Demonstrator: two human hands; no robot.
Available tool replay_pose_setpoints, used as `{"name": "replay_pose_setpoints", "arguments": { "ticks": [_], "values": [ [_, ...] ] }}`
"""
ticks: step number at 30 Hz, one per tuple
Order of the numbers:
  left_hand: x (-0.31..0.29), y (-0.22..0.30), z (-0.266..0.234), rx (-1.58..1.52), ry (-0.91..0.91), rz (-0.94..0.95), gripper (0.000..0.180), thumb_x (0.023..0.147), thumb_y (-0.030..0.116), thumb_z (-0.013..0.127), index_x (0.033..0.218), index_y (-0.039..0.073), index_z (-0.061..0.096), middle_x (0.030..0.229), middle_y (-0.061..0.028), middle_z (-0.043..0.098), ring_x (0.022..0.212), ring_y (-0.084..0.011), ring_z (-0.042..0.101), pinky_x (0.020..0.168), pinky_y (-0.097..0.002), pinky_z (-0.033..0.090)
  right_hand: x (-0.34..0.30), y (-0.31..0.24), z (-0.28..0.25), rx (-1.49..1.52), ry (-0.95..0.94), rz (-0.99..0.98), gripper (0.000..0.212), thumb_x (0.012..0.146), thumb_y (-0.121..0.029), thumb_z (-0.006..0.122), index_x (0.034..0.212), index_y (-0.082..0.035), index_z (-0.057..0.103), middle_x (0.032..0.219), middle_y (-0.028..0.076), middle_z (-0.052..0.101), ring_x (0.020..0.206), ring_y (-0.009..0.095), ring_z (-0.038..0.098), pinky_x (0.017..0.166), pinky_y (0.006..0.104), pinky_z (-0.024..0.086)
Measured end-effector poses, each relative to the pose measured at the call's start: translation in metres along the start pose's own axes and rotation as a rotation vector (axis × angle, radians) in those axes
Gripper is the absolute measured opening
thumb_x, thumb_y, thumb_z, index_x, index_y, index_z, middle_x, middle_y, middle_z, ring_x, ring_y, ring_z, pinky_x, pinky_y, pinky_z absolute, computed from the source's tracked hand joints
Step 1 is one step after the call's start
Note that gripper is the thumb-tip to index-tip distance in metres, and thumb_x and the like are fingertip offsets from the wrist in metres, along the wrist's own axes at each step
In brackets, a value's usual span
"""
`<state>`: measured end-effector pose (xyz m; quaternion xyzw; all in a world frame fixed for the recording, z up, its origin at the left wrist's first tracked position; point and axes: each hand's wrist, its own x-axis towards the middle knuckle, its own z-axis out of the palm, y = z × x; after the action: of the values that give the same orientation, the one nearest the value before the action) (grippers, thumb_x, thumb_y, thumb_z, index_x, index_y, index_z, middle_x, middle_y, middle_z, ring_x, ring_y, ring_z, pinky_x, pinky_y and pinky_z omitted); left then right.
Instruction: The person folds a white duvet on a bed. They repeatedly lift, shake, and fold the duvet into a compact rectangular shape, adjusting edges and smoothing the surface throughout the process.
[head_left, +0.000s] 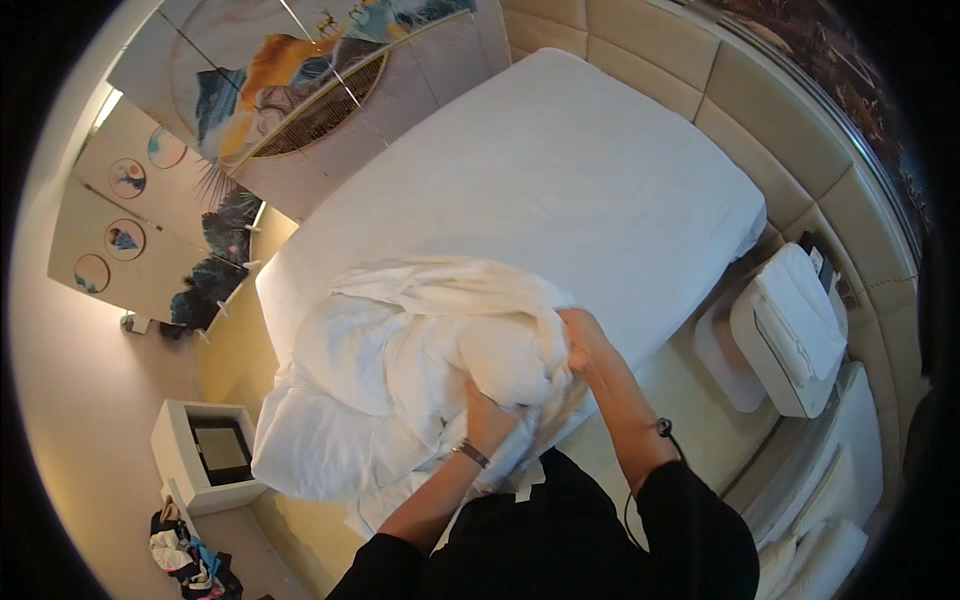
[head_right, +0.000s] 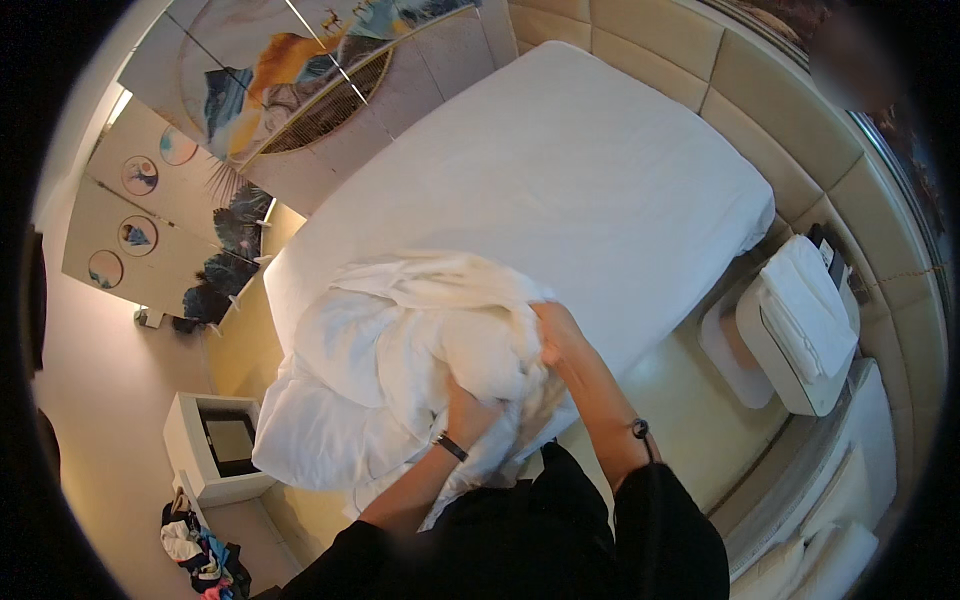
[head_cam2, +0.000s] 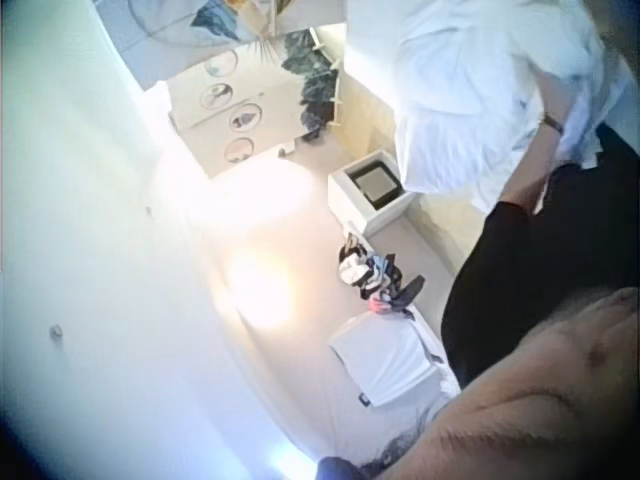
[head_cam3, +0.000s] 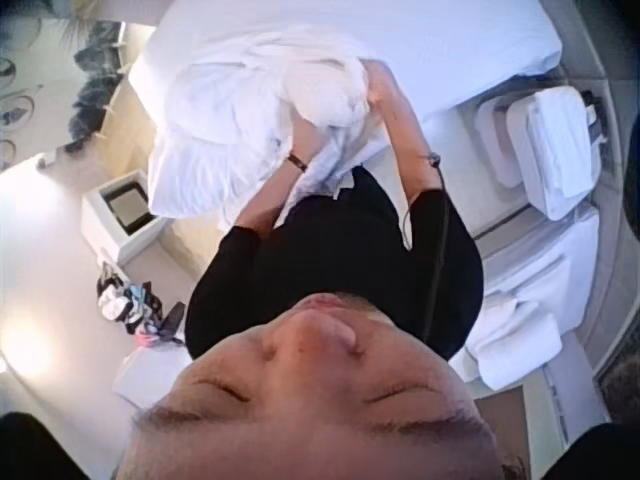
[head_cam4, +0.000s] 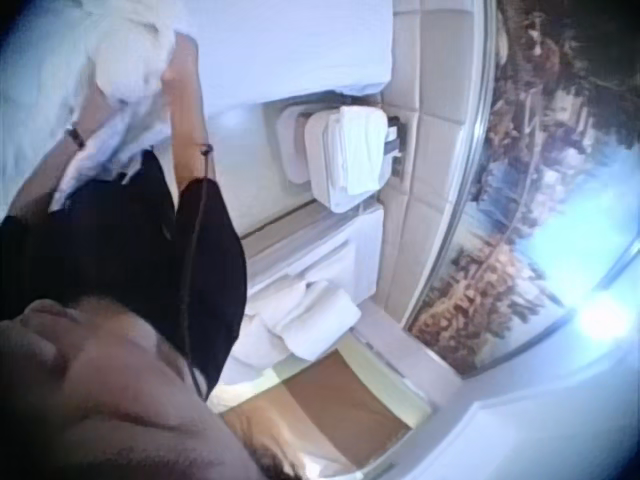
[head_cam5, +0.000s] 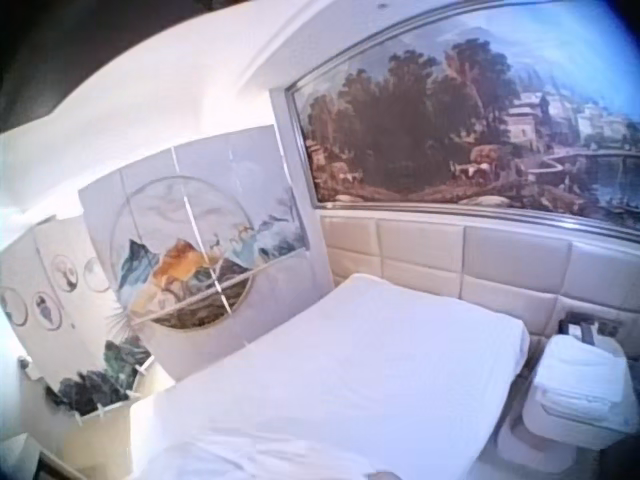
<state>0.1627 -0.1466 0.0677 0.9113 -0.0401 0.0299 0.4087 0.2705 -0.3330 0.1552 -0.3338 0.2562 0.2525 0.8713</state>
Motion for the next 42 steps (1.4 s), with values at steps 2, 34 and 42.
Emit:
{"name": "replay_pose_setpoints", "arguments": {
  "ticks": [2,34,42],
  "values": [
    [0.02,0.009,-0.044,-0.132,0.159,0.009,0.072,0.064,0.012,0.076,0.126,-0.004,0.043,0.123,-0.0264,0.052,0.115,-0.0389,0.05,0.096,-0.0423,0.041,-0.027,-0.016,0.061,-0.119,-0.154,-0.073,0.029,0.089,-0.01,0.049,0.112,0.005,0.057,0.105,0.016,0.064,0.087,0.024,0.065,0.073,0.0378,0.055],
    [-0.211,-0.113,-0.064,0.752,-0.101,-0.472,0.062,0.07,0.022,0.066,0.126,0.005,0.047,0.128,-0.026,0.046,0.124,-0.0419,0.039,0.1,-0.0596,0.03,0.047,0.221,-0.127,-1.877,0.45,-0.073,0.112,0.064,-0.063,0.071,0.149,-0.013,0.018,0.147,0.028,0.021,0.138,0.04,0.02,0.104,0.0617,0.024],
    [-0.097,-0.047,0.054,0.728,-0.29,-0.103,0.058,0.081,0.019,0.055,0.136,0.008,0.042,0.139,-0.0257,0.038,0.133,-0.0442,0.029,0.105,-0.0636,0.019,0.14,0.212,-0.172,-1.663,0.255,-0.035,0.069,0.078,-0.029,0.066,0.138,-0.011,0.037,0.118,0.026,0.055,0.11,0.04,0.054,0.092,0.046,0.043]
  ]
}}
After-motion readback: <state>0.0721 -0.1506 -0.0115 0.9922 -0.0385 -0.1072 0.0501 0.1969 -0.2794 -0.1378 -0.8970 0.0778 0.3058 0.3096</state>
